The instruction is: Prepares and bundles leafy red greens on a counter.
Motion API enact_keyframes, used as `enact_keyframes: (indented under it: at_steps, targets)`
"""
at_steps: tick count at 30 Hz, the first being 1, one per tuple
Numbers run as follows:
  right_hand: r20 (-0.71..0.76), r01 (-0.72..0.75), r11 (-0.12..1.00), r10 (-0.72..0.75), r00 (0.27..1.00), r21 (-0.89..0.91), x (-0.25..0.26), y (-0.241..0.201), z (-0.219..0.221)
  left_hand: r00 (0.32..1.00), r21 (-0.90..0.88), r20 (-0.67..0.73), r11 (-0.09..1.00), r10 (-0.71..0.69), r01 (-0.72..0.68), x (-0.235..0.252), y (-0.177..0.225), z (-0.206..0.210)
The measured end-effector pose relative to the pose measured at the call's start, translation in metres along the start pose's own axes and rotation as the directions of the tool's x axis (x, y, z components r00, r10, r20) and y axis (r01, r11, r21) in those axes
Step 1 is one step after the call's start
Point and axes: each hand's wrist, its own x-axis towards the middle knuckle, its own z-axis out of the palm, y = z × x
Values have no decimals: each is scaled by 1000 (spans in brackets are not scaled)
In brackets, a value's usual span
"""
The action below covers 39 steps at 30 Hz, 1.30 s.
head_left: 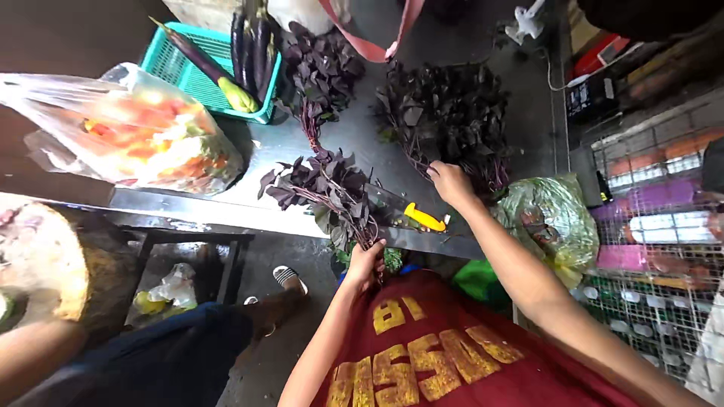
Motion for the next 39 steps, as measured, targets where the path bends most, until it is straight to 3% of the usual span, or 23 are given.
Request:
enact_keyframes:
  at_steps: [2,4,10,17,19,20,23,24,26,29,31,34,37,39]
  targets:
    - [-132,183,977,-169,977,105,-11,-9,-13,998,-111,64,994,15,-8,-3,9,9]
    - [-256,287,949,-248,934,127,-21,-21,-30,993,-182,118,983,14,8,-4,17,17]
    - [-495,449,842,-266,827,299,-45,-55,-81,960,-275,278,961,46,34,16,16,38]
    - [-618,669,598,-338,709,441,-72,-86,-78,940,-349,340,932,32,94,26,9,56]
    - [-618,648,561,-281,734,515,-76,-96,-67,934,-350,357,930,25,109,30,5,58]
    - [-585,598,537,-221,780,595,-77,-101,-58,928,-358,372,928,34,109,30,4,58]
    - [-291,264,426,-2,957,865,-77,-108,-15,903,-393,419,915,95,86,30,1,60]
    - [-176,133,434,59,983,891,-78,-105,4,888,-412,444,908,122,81,30,0,60]
    - [5,-82,568,135,991,819,-81,-93,38,862,-455,483,886,158,93,30,3,62]
    - [139,-221,810,173,975,543,-88,-72,70,893,-438,432,895,129,83,26,10,65]
    - [56,-120,915,107,993,385,-94,-65,76,923,-349,375,936,88,53,24,17,68]
    - [-145,107,955,-69,987,275,-98,-59,80,967,-281,245,960,68,4,16,42,89]
    - [-289,193,953,-122,950,232,-98,-62,82,979,-237,126,963,163,-130,10,69,106]
    - [-460,301,937,-191,867,178,-94,-63,82,951,-136,98,951,292,-278,7,81,105]
